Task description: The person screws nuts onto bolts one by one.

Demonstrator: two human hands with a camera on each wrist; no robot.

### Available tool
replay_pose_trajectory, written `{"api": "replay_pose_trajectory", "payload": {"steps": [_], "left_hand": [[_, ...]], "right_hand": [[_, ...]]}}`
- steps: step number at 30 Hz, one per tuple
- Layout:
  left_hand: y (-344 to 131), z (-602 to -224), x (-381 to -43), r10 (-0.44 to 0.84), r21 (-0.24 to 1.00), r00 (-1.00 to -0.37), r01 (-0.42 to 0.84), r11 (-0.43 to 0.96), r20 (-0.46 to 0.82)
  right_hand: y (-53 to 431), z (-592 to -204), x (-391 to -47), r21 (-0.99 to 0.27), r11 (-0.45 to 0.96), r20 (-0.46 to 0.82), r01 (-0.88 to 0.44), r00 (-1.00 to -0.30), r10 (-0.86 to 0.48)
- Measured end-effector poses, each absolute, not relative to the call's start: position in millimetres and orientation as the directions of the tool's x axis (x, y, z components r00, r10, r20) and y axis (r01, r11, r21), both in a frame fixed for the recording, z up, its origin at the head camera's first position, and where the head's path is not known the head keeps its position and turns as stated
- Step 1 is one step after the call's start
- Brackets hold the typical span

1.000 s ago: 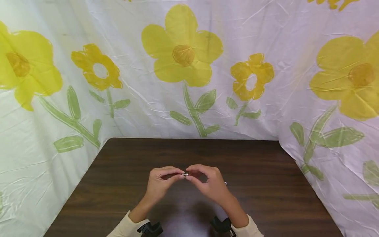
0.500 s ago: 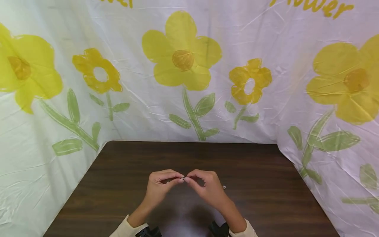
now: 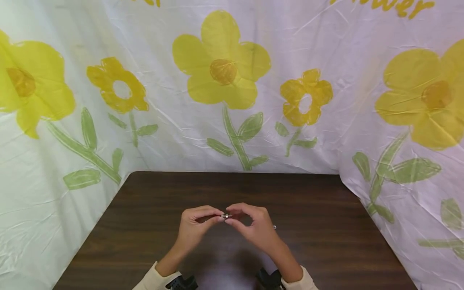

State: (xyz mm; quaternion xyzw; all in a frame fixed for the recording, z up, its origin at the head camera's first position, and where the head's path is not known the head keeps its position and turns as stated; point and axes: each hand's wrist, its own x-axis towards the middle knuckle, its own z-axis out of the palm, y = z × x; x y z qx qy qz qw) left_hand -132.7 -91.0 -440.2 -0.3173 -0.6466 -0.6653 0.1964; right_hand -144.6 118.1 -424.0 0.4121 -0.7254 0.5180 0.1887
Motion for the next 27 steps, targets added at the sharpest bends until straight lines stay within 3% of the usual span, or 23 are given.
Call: {"api": "replay_pose_trajectory", "payload": {"steps": [16,27], "left_hand": [[-91.6,-439.8,-132.3,0.156,0.747,-0.731,0.659,-0.09,0.664],[-90.3,-437.8,-130.9,0.15,0.737,-0.722,0.671,-0.086,0.675]], "right_hand": [[119.9,-421.7,-147.8,-0.534,0.043,0.757,-0.844,-0.501,-0.42],[116.9,-425.3,-147.0,-0.599,0.102,0.694,-0.794,-0.578,-0.428]]}}
